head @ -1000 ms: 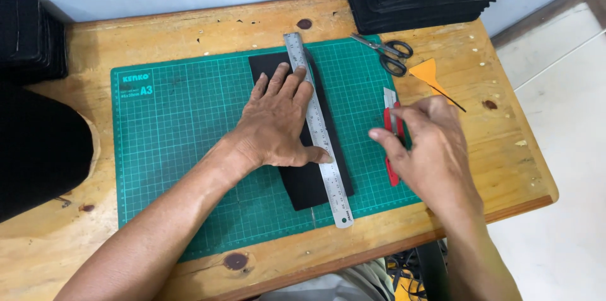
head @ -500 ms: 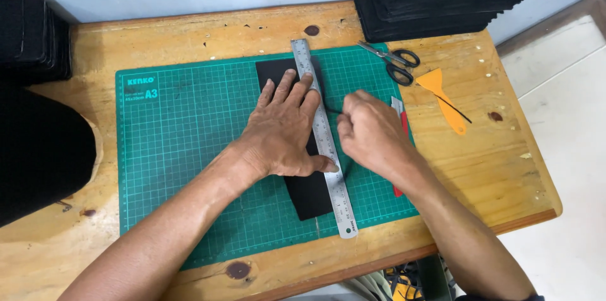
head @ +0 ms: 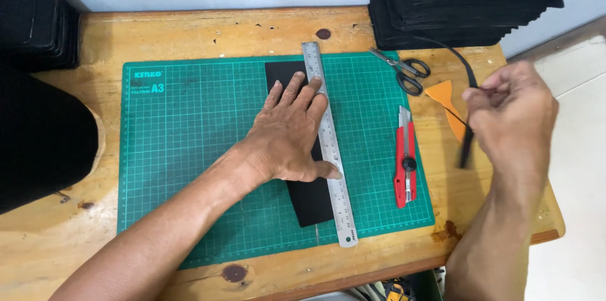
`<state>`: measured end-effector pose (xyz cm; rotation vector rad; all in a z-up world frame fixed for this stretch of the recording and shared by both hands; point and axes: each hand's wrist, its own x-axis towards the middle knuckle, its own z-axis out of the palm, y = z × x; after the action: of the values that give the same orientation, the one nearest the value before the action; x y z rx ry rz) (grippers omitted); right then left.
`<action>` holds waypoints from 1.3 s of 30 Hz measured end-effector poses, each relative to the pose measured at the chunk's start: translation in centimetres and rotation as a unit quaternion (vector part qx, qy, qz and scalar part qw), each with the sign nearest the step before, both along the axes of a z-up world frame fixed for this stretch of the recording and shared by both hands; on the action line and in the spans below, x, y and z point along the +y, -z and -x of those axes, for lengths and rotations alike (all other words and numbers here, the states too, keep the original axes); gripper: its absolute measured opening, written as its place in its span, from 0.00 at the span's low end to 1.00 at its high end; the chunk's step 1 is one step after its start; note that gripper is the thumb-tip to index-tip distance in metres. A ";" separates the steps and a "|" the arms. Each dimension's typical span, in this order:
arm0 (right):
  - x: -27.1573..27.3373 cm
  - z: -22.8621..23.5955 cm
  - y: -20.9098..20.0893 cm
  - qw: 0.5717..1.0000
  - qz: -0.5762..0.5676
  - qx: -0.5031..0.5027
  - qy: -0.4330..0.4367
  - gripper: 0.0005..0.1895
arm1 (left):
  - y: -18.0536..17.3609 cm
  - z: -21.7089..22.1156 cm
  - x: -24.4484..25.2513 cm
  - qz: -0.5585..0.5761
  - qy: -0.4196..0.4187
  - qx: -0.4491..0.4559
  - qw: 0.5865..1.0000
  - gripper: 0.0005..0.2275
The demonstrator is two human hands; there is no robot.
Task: The person measures and cuts a black fabric strip on a green cutting mat using a metal ruler and a red utility knife. They then use an orange plastic scraper to smooth the fabric and finally trim the edges with scissors.
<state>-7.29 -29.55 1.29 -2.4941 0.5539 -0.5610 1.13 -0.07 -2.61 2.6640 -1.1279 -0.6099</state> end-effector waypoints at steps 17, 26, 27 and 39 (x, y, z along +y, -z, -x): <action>-5.6 3.7 1.8 0.986 -0.017 0.157 0.056 0.04 | 1.5 -0.2 0.8 0.051 0.022 -0.057 0.997 0.59; -6.1 3.3 6.0 0.988 0.112 0.100 -0.034 0.09 | 1.3 -0.2 0.7 0.049 0.015 -0.054 0.997 0.59; -6.2 3.1 6.5 0.983 0.149 0.096 -0.047 0.11 | 1.3 -0.2 0.7 0.041 0.013 -0.047 0.998 0.59; -5.2 2.8 2.1 0.962 -0.007 0.273 -0.006 0.21 | 1.1 -0.2 0.9 0.051 0.019 -0.041 0.998 0.58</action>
<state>-10.06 -34.79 -0.80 -2.6295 0.7351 0.1531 1.35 0.83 -3.72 2.6073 -1.2004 -0.4400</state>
